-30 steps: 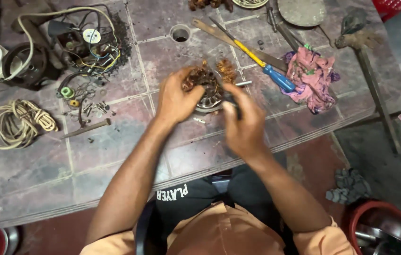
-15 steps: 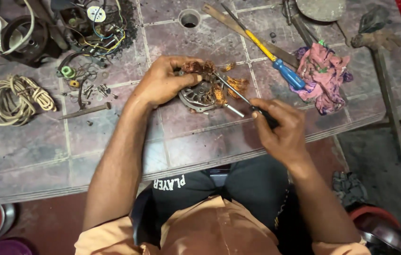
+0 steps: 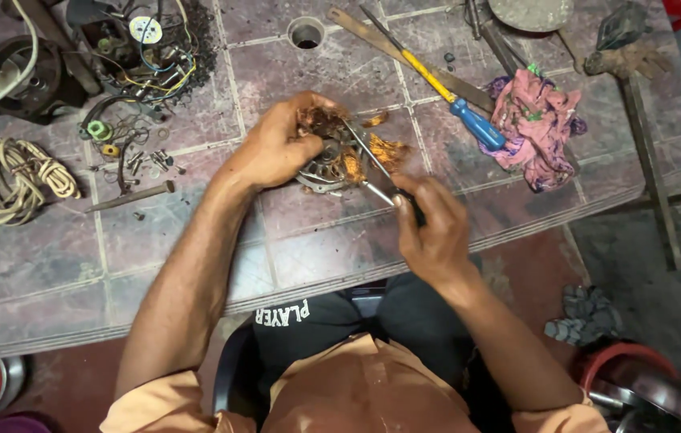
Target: The recorder uses various screwdrivers and hand techniques to disassemble and inspect the copper windings and housing of a small electric motor.
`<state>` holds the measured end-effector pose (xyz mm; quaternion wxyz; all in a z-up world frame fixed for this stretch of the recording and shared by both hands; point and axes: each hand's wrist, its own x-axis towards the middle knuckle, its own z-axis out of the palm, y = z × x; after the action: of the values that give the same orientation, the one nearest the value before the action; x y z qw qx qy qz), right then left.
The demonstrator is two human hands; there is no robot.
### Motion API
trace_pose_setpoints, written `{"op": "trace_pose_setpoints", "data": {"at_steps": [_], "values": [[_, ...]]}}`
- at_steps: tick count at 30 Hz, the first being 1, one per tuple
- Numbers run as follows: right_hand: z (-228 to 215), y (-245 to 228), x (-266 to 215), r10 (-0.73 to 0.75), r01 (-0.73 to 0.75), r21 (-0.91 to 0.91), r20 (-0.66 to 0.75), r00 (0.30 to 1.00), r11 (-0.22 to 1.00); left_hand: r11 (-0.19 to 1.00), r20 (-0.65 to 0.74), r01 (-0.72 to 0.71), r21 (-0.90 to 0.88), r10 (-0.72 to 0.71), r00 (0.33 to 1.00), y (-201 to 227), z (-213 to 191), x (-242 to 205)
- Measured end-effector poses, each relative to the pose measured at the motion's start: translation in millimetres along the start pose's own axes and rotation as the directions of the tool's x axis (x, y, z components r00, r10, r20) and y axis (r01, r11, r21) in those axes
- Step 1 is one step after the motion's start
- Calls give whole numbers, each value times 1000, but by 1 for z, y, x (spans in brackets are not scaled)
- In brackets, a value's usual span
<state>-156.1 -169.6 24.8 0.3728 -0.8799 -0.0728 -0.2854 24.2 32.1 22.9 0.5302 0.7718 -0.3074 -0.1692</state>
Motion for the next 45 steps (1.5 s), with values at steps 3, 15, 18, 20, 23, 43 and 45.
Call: {"op": "trace_pose_setpoints", "data": {"at_steps": [3, 15, 18, 20, 23, 43, 45], "values": [[-1, 1, 4, 15, -15, -6, 17, 1000, 1000, 996, 23, 58, -61, -57, 998, -1, -4, 2], [14, 25, 3, 363, -450, 439, 272, 891, 778, 998, -32, 13, 66, -11, 999, 5, -8, -2], [6, -4, 12, -35, 35, -108, 3, 999, 994, 997, -2, -9, -80, 9, 1000, -11, -6, 2], [0, -4, 19, -58, 61, -162, 24, 998, 985, 1000, -13, -12, 5, 12, 1000, -5, -8, 2], [-6, 15, 28, -121, 131, -156, 76, 990, 979, 999, -24, -2, 53, 3, 1000, -7, -10, -1], [50, 62, 46, 396, -407, 775, 222, 891, 482, 993, 129, -114, 27, 110, 986, -6, -3, -4], [12, 68, 52, 345, -327, 612, 93, 934, 720, 988, 69, -148, -50, 151, 986, -6, -2, -2]]}}
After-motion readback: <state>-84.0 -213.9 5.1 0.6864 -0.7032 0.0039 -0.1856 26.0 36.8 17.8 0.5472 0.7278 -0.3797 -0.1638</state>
